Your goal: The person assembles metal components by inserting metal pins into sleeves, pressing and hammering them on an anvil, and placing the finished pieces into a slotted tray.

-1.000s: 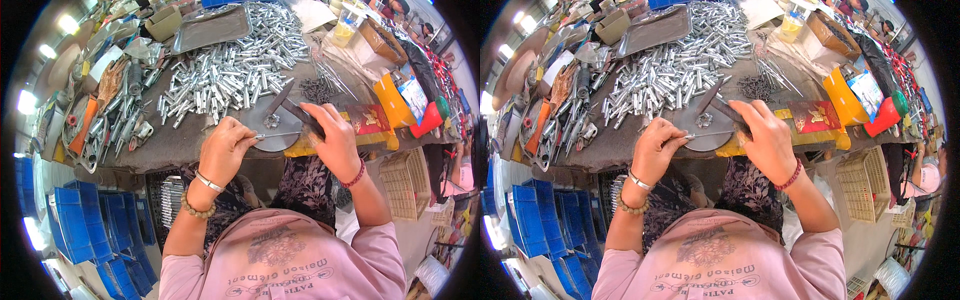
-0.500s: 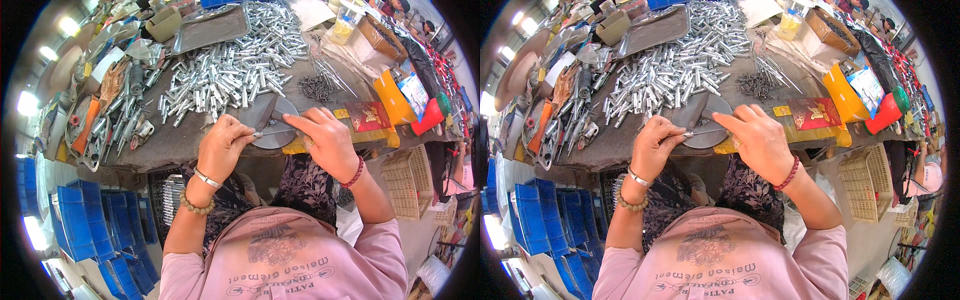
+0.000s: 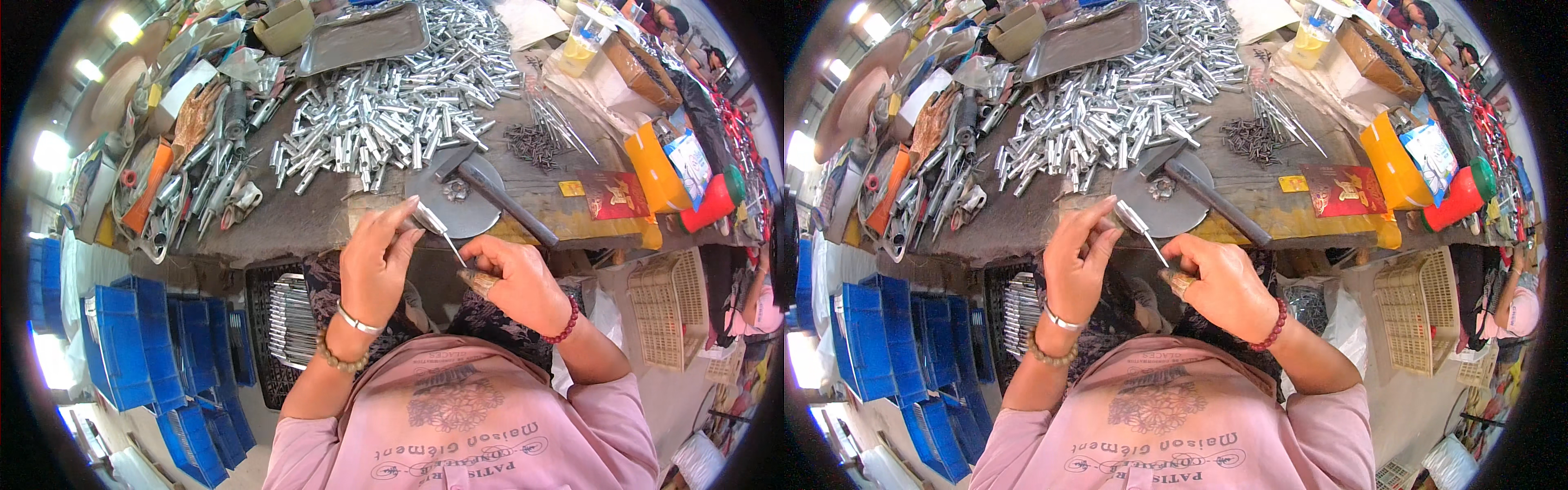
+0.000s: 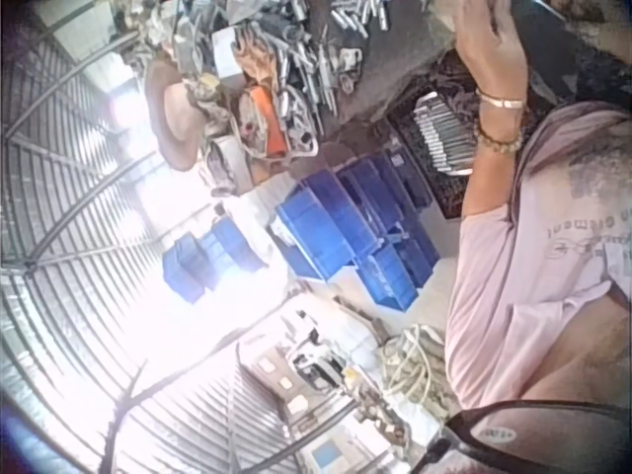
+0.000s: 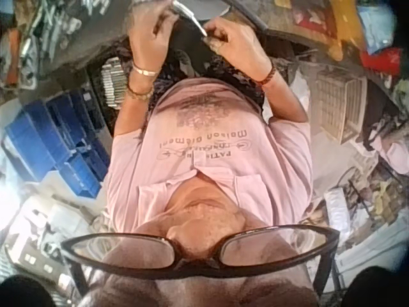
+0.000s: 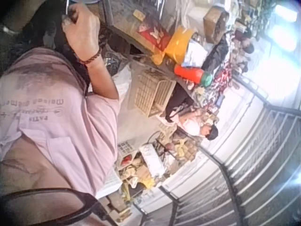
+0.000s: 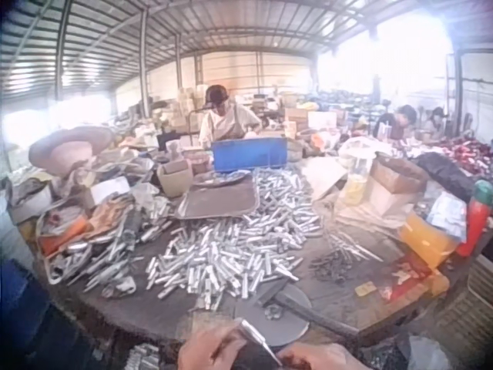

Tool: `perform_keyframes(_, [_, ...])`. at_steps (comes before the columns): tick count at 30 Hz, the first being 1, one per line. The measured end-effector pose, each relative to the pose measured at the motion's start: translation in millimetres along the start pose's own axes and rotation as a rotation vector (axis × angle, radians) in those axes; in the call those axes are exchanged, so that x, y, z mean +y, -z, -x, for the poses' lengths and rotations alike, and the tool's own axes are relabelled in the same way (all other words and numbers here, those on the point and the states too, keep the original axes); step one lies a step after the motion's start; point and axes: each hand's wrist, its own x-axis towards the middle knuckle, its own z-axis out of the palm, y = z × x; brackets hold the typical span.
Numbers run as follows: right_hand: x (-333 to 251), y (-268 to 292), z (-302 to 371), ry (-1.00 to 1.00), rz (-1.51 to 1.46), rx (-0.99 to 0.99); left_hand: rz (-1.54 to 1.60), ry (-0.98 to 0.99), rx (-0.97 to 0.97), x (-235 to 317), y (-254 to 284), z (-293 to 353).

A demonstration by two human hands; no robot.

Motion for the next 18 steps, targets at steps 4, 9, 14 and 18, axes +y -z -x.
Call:
perform_keyframes(4, [-5.3, -10.7, 5.1, -0.181, -0.365, -0.074, 0.428, 0.449, -0.055, 16.0, -10.7, 22.0])
perform_keyframes(9, [-2.4, -26.2, 8.8, -0.260, -0.539, -0.108, 0.661, 0.660, -0.004, 18.9, -11.0, 24.4])
perform_keyframes(14, [-4.0, -39.7, 8.8, -0.191, -0.469, -0.160, 0.917, 0.765, 0.045, 7.1, -3.9, 36.5])
perform_keyframes(18, [-14.7, -54.6, 2.6, -0.169, -0.495, -0.230, 1.084, 0.742, 0.143, 1.6, 12.1, 49.9])
